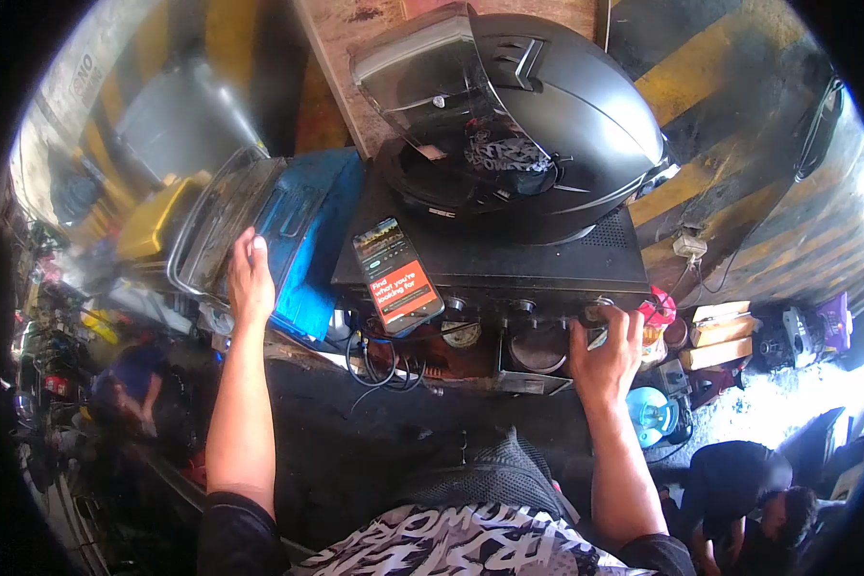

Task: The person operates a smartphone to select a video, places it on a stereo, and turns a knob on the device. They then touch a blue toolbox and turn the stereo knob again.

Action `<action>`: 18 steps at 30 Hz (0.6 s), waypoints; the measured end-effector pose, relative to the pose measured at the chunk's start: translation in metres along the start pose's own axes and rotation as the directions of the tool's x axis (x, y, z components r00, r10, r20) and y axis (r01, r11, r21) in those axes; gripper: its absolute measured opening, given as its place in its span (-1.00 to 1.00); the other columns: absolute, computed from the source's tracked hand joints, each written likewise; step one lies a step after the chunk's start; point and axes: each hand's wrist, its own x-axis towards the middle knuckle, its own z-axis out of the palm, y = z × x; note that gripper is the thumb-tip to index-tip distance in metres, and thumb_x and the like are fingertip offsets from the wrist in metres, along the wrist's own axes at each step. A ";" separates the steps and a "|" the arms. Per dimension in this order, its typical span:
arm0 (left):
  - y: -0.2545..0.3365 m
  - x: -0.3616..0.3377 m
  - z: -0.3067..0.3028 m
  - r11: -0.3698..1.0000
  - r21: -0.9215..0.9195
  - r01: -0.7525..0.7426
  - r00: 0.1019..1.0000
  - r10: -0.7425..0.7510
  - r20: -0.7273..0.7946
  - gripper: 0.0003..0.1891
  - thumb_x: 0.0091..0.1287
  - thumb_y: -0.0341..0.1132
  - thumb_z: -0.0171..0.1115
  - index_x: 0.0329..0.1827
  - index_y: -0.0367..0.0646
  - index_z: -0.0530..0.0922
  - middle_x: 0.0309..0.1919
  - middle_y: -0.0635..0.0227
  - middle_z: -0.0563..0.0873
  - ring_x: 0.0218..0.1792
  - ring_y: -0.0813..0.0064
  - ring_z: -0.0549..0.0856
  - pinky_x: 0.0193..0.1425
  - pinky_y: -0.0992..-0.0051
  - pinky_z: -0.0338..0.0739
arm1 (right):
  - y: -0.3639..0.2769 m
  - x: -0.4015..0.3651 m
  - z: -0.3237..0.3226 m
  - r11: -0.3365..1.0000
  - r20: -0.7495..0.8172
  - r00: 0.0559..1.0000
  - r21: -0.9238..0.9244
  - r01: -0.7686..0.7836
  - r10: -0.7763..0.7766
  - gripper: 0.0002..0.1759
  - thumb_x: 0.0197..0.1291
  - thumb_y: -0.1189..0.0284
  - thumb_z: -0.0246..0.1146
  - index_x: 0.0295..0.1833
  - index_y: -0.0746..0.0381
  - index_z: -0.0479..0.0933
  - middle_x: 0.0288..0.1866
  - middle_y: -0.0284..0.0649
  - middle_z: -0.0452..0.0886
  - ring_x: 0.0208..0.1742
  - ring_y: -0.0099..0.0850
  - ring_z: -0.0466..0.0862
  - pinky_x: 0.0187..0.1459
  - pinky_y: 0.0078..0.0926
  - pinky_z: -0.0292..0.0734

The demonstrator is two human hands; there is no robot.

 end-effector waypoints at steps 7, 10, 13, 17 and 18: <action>0.001 0.000 0.000 1.000 0.009 0.001 1.000 -0.001 -0.006 -0.37 0.64 0.19 -0.10 0.49 -0.10 0.48 0.36 -0.04 0.61 0.38 -0.02 0.59 0.49 0.10 0.39 | 0.015 -0.002 0.010 0.856 0.110 0.917 0.331 -0.398 0.383 -0.60 0.39 0.22 0.42 -0.05 0.29 0.42 -0.33 -0.17 0.59 -0.30 -0.39 0.61 -0.22 -0.34 0.54; 0.001 -0.001 0.000 1.000 0.005 0.011 1.000 -0.011 -0.002 -0.37 0.64 0.20 -0.10 0.48 -0.10 0.48 0.35 -0.03 0.62 0.38 -0.02 0.59 0.48 0.09 0.39 | 0.017 -0.003 0.010 0.668 0.255 0.824 0.489 -0.561 0.506 -0.60 0.42 0.20 0.40 -0.04 0.28 0.41 -0.32 -0.18 0.60 -0.32 -0.45 0.65 -0.30 -0.40 0.54; -0.001 0.000 0.001 1.000 0.020 0.007 1.000 -0.007 -0.011 -0.37 0.63 0.21 -0.10 0.48 -0.09 0.48 0.35 -0.03 0.63 0.37 -0.02 0.59 0.47 0.09 0.40 | 0.012 -0.002 0.008 0.495 0.352 0.753 0.587 -0.640 0.556 -0.58 0.42 0.18 0.40 -0.02 0.27 0.39 -0.31 -0.17 0.61 -0.31 -0.44 0.67 -0.32 -0.39 0.56; -0.003 0.001 0.003 0.999 0.042 0.005 1.000 -0.004 -0.023 -0.37 0.64 0.20 -0.10 0.48 -0.08 0.48 0.34 -0.01 0.63 0.37 -0.02 0.60 0.47 0.08 0.40 | 0.016 -0.003 0.009 0.832 0.154 0.894 0.329 -0.447 0.420 -0.48 0.29 0.20 0.49 0.07 0.32 0.41 -0.22 -0.05 0.64 -0.20 -0.21 0.70 -0.14 -0.20 0.59; -0.003 0.001 0.003 0.999 0.044 0.008 1.000 -0.007 -0.023 -0.37 0.64 0.20 -0.10 0.49 -0.08 0.47 0.34 -0.01 0.63 0.37 -0.01 0.60 0.47 0.08 0.40 | 0.013 -0.003 0.008 0.937 0.066 0.950 0.159 -0.311 0.304 -0.45 0.25 0.21 0.52 0.09 0.34 0.42 -0.20 -0.02 0.65 -0.17 -0.15 0.70 -0.09 -0.16 0.60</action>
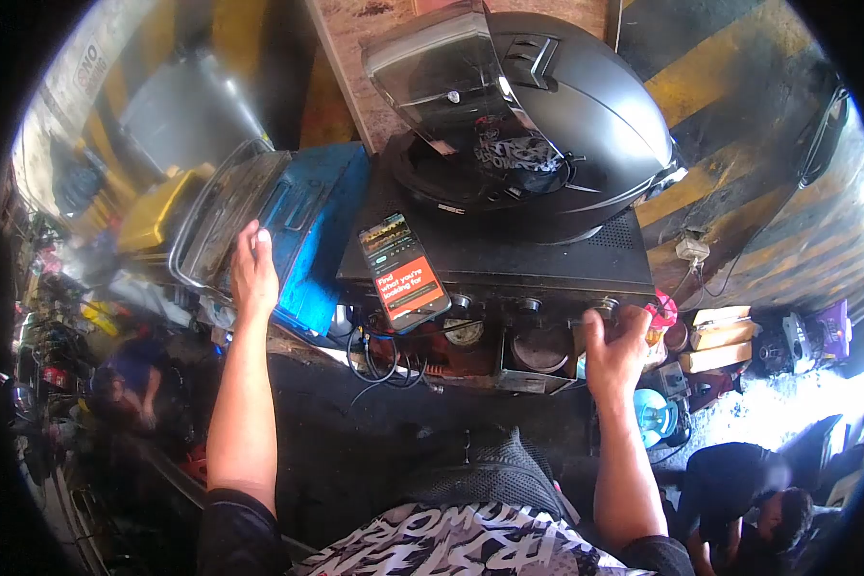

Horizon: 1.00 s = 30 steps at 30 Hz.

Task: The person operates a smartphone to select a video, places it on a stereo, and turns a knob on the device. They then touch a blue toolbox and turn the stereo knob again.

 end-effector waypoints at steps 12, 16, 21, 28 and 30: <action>-0.001 0.000 0.000 0.999 -0.032 -0.019 1.000 0.019 0.011 -0.34 0.62 0.24 -0.13 0.49 -0.08 0.46 0.35 -0.03 0.62 0.39 -0.08 0.55 0.46 0.06 0.41 | 0.004 -0.002 0.001 0.926 0.147 0.966 0.284 -0.249 0.215 -0.56 0.33 0.26 0.48 0.00 0.27 0.40 -0.27 -0.26 0.54 -0.24 -0.50 0.55 -0.14 -0.45 0.49; -0.002 0.001 0.000 0.999 -0.012 -0.039 0.999 0.039 -0.001 -0.34 0.61 0.24 -0.13 0.49 -0.08 0.46 0.34 -0.03 0.62 0.38 -0.08 0.56 0.46 0.07 0.41 | 0.020 -0.010 0.004 0.866 0.145 0.981 0.465 -0.186 0.132 -0.60 0.34 0.33 0.48 0.02 0.25 0.40 -0.25 -0.30 0.54 -0.24 -0.53 0.55 -0.14 -0.47 0.49; 0.002 0.000 -0.002 1.000 -0.006 -0.009 1.000 0.009 0.016 -0.35 0.61 0.22 -0.09 0.49 -0.10 0.45 0.31 -0.01 0.65 0.36 -0.06 0.58 0.45 0.07 0.42 | 0.049 -0.014 0.011 0.806 0.144 0.987 0.574 -0.146 0.076 -0.69 0.31 0.55 0.42 0.03 0.24 0.42 -0.21 -0.29 0.59 -0.20 -0.55 0.60 -0.10 -0.52 0.52; 0.004 -0.002 -0.002 1.000 -0.003 -0.020 1.000 0.020 0.007 -0.39 0.62 0.16 -0.04 0.48 -0.09 0.46 0.28 0.02 0.68 0.35 -0.02 0.59 0.44 0.09 0.42 | 0.051 -0.013 0.007 0.781 0.184 0.975 0.588 -0.211 0.126 -0.79 0.32 0.74 0.30 -0.07 0.25 0.47 -0.21 -0.33 0.65 -0.16 -0.56 0.65 -0.06 -0.54 0.54; 0.004 -0.001 -0.002 1.000 -0.006 -0.019 1.000 0.019 0.012 -0.40 0.62 0.15 -0.04 0.48 -0.09 0.46 0.27 0.03 0.68 0.35 -0.02 0.59 0.44 0.08 0.42 | 0.051 -0.010 0.005 0.776 0.217 0.969 0.588 -0.227 0.119 -0.79 0.32 0.73 0.31 -0.08 0.25 0.47 -0.20 -0.33 0.65 -0.16 -0.56 0.65 -0.05 -0.54 0.55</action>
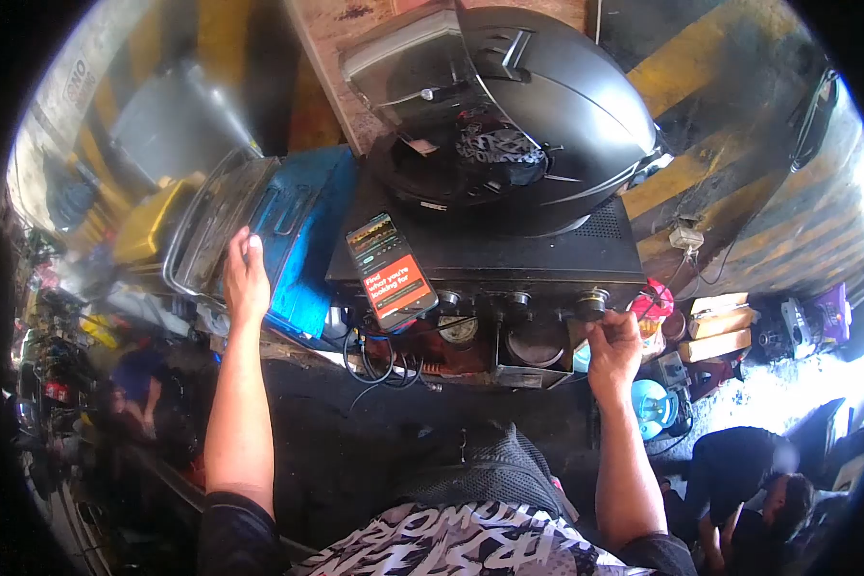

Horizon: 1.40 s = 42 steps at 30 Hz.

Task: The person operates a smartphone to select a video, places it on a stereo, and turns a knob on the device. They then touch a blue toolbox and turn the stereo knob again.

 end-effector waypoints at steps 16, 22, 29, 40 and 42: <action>-0.015 0.005 0.009 0.999 -0.037 -0.022 1.000 0.022 -0.011 -0.36 0.62 0.17 -0.04 0.48 -0.15 0.47 0.25 -0.01 0.69 0.36 -0.02 0.57 0.47 0.10 0.37 | -0.059 -0.003 -0.006 0.991 -0.145 0.981 -0.056 0.118 -0.125 -0.89 0.17 0.67 0.25 -0.23 0.27 0.50 -0.35 -0.30 0.61 -0.33 -0.53 0.61 -0.21 -0.51 0.55; -0.009 0.004 0.004 0.999 -0.036 -0.022 1.000 0.022 -0.002 -0.41 0.61 0.10 0.03 0.48 -0.15 0.48 0.26 -0.01 0.68 0.33 0.01 0.60 0.45 0.13 0.39 | -0.110 0.057 0.019 0.765 -0.005 0.936 -0.577 0.285 -0.353 -0.87 0.22 0.51 0.37 -0.13 0.29 0.64 -0.22 -0.14 0.71 -0.20 -0.25 0.69 -0.08 -0.30 0.57; -0.005 0.003 0.001 1.000 -0.008 0.008 1.000 -0.008 0.018 -0.37 0.62 0.14 0.01 0.49 -0.16 0.46 0.35 -0.01 0.63 0.40 0.04 0.58 0.49 0.15 0.37 | -0.110 0.015 0.011 0.543 0.030 0.945 -0.812 0.213 -0.326 -0.57 0.12 0.30 0.53 -0.01 0.27 0.55 -0.20 -0.04 0.68 -0.11 0.00 0.70 -0.03 -0.09 0.59; -0.012 0.004 0.005 1.000 -0.016 0.000 1.000 0.000 0.005 -0.37 0.60 0.17 0.02 0.51 -0.11 0.45 0.25 0.06 0.68 0.35 0.01 0.56 0.47 0.10 0.36 | -0.073 -0.017 0.027 0.573 0.012 0.981 -0.810 0.123 -0.194 -0.42 0.04 0.17 0.58 -0.01 0.32 0.51 -0.19 0.05 0.71 -0.14 0.07 0.75 -0.03 -0.08 0.63; -0.010 0.004 0.006 1.000 -0.012 0.004 1.000 -0.004 0.009 -0.37 0.60 0.16 0.02 0.51 -0.12 0.45 0.25 0.05 0.69 0.35 0.01 0.56 0.47 0.10 0.36 | -0.084 -0.029 0.025 0.678 -0.013 0.993 -0.732 0.071 -0.118 -0.47 0.03 0.26 0.57 0.00 0.33 0.53 -0.16 0.00 0.67 -0.11 0.01 0.71 0.01 -0.10 0.60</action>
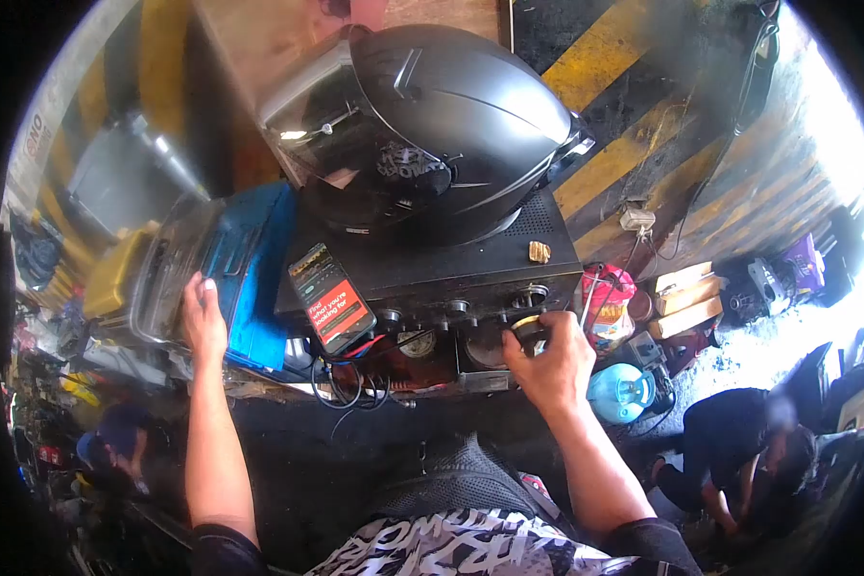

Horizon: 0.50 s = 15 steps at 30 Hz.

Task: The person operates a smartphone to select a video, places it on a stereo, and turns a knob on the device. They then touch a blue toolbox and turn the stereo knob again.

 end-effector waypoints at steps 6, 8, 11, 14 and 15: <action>0.004 -0.002 -0.003 1.000 0.006 -0.004 1.000 0.004 0.011 -0.36 0.60 0.14 0.03 0.51 -0.17 0.44 0.25 0.03 0.68 0.34 -0.02 0.58 0.48 0.10 0.36 | -0.040 0.077 -0.043 0.899 -0.161 0.888 -0.162 0.406 -0.430 -0.51 0.10 0.36 0.49 0.16 0.24 0.61 -0.04 -0.05 0.63 0.05 -0.01 0.60 0.10 -0.10 0.52; 0.004 -0.001 -0.003 1.000 0.003 -0.001 1.000 0.001 0.013 -0.36 0.60 0.14 0.04 0.51 -0.17 0.44 0.25 0.03 0.68 0.34 -0.02 0.58 0.48 0.10 0.36 | -0.041 0.099 -0.036 0.870 -0.109 0.872 -0.201 0.451 -0.477 -0.49 0.10 0.33 0.50 0.17 0.24 0.61 -0.03 -0.05 0.63 0.06 -0.01 0.61 0.13 -0.10 0.51; 0.001 -0.001 -0.003 1.000 -0.006 0.005 1.000 -0.004 0.018 -0.37 0.59 0.13 0.05 0.51 -0.17 0.44 0.25 0.03 0.68 0.35 -0.02 0.58 0.47 0.11 0.36 | -0.041 0.107 -0.030 0.846 0.006 0.875 -0.251 0.470 -0.484 -0.50 0.14 0.29 0.50 0.16 0.25 0.61 -0.04 -0.06 0.65 0.08 -0.01 0.61 0.17 -0.11 0.49; 0.006 -0.002 -0.003 1.000 -0.004 0.009 1.000 -0.009 0.012 -0.37 0.59 0.12 0.06 0.50 -0.17 0.45 0.24 0.04 0.69 0.34 0.00 0.58 0.47 0.11 0.37 | -0.037 0.097 -0.032 0.846 -0.103 0.856 -0.247 0.472 -0.507 -0.63 0.19 0.30 0.47 0.03 0.27 0.63 -0.08 -0.05 0.65 0.07 -0.02 0.61 0.13 -0.11 0.50; 0.006 -0.002 -0.003 1.000 0.001 0.003 1.000 -0.003 0.014 -0.38 0.59 0.12 0.06 0.50 -0.17 0.45 0.24 0.05 0.69 0.33 0.00 0.58 0.47 0.11 0.37 | -0.031 0.085 -0.035 0.910 -0.169 0.899 -0.176 0.376 -0.405 -0.74 0.24 0.33 0.42 -0.09 0.27 0.62 -0.17 -0.04 0.64 -0.02 0.02 0.63 0.04 -0.07 0.53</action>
